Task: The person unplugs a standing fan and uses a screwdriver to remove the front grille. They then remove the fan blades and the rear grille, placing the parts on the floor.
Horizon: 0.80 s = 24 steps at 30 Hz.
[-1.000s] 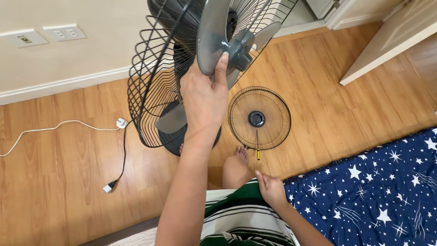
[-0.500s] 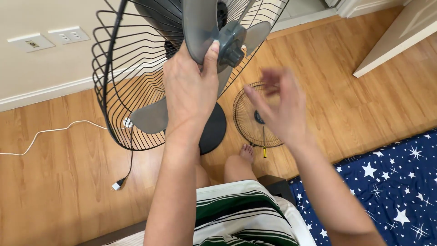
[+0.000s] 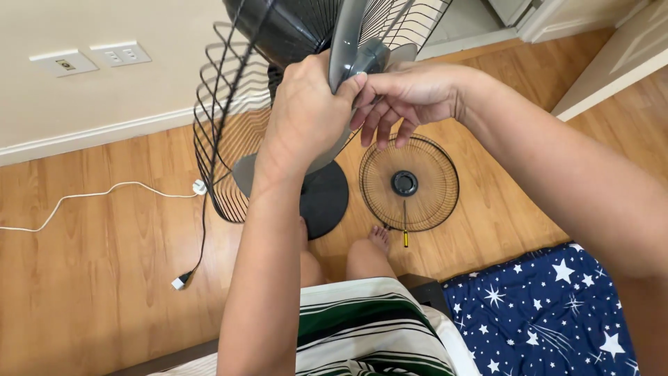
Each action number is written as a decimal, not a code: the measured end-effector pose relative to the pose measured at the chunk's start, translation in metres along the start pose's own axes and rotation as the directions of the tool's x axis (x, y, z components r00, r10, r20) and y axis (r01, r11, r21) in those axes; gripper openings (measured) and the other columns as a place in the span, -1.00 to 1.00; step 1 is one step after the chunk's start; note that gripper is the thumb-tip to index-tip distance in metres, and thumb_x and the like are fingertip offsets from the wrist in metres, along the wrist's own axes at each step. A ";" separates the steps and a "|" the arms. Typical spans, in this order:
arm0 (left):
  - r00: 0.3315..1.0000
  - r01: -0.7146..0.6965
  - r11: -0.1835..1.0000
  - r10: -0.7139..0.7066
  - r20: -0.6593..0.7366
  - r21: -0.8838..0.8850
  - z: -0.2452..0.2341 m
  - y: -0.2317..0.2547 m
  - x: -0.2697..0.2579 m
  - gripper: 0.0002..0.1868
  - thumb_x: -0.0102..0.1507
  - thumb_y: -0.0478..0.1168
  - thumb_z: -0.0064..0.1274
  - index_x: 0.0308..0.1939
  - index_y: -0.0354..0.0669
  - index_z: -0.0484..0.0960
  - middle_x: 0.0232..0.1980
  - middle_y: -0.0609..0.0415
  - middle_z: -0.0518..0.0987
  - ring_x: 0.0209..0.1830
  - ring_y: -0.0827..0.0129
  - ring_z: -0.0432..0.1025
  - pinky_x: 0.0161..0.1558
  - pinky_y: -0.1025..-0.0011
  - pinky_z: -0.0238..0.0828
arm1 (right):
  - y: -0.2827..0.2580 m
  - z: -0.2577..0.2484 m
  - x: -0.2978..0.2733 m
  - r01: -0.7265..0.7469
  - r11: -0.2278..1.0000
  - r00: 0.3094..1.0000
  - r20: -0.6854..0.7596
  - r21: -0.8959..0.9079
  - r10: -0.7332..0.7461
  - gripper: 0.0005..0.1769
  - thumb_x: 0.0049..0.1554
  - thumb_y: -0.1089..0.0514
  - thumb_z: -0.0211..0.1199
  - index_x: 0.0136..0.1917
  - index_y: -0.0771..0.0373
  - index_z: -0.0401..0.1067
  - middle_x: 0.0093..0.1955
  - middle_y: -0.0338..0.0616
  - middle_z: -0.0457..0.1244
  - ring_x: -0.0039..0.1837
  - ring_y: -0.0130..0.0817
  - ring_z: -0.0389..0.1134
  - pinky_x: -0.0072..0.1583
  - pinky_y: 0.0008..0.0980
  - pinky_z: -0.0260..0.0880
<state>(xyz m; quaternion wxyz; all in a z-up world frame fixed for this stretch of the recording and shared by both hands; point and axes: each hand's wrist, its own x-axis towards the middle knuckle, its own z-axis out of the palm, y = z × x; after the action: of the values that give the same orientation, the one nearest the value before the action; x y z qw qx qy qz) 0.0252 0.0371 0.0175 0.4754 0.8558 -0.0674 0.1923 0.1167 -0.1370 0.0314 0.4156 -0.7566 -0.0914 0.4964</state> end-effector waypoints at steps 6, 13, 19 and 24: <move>1.000 0.003 0.997 -0.002 -0.007 0.075 -0.009 -0.013 0.005 -0.75 0.23 -0.11 0.22 -0.26 -0.27 0.68 -0.31 -0.19 0.68 -0.24 -0.12 0.59 -0.15 0.10 0.50 | -0.001 0.012 0.007 0.031 0.992 0.980 -0.190 -0.125 -0.055 -0.49 0.13 -0.14 0.13 -0.26 0.41 0.39 -0.38 0.22 0.37 -0.43 -0.17 0.40 -0.38 -0.30 0.42; 0.988 -0.105 0.986 0.118 -0.100 0.132 0.001 -0.005 -0.001 -0.76 0.24 -0.13 0.21 -0.19 -0.26 0.69 -0.28 -0.24 0.65 -0.22 -0.22 0.54 -0.16 0.02 0.46 | 0.002 0.013 0.006 0.094 0.941 0.943 -0.275 -0.325 -0.189 -0.49 0.16 -0.15 0.00 -0.33 0.32 0.42 -0.46 0.09 0.30 -0.50 -0.23 0.38 -0.45 -0.31 0.33; 0.999 -0.016 0.999 0.017 -0.029 0.033 -0.003 0.003 -0.004 -0.81 0.28 -0.17 0.14 -0.19 -0.24 0.70 -0.31 -0.21 0.65 -0.24 -0.13 0.57 -0.13 0.10 0.50 | 0.003 0.018 0.002 0.046 0.906 0.915 -0.346 -0.420 -0.207 -0.48 0.17 -0.14 0.03 -0.27 0.39 0.45 -0.49 -0.01 0.32 -0.49 -0.28 0.37 -0.41 -0.36 0.37; 0.997 -0.038 0.997 0.042 -0.060 0.069 0.003 -0.004 -0.003 -0.79 0.25 -0.17 0.19 -0.24 -0.29 0.67 -0.33 -0.22 0.63 -0.26 -0.15 0.55 -0.18 0.08 0.49 | -0.002 0.022 -0.001 0.014 0.860 0.900 -0.369 -0.510 -0.233 -0.48 0.17 -0.14 0.00 -0.20 0.38 0.49 -0.49 0.06 0.33 -0.50 -0.29 0.37 -0.38 -0.34 0.43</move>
<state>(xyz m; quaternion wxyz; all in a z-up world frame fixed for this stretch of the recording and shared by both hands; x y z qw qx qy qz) 0.0243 0.0365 0.0113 0.4440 0.8636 -0.0633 0.2301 0.0979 -0.1248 0.0298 0.2491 -0.9183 -0.1737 0.2539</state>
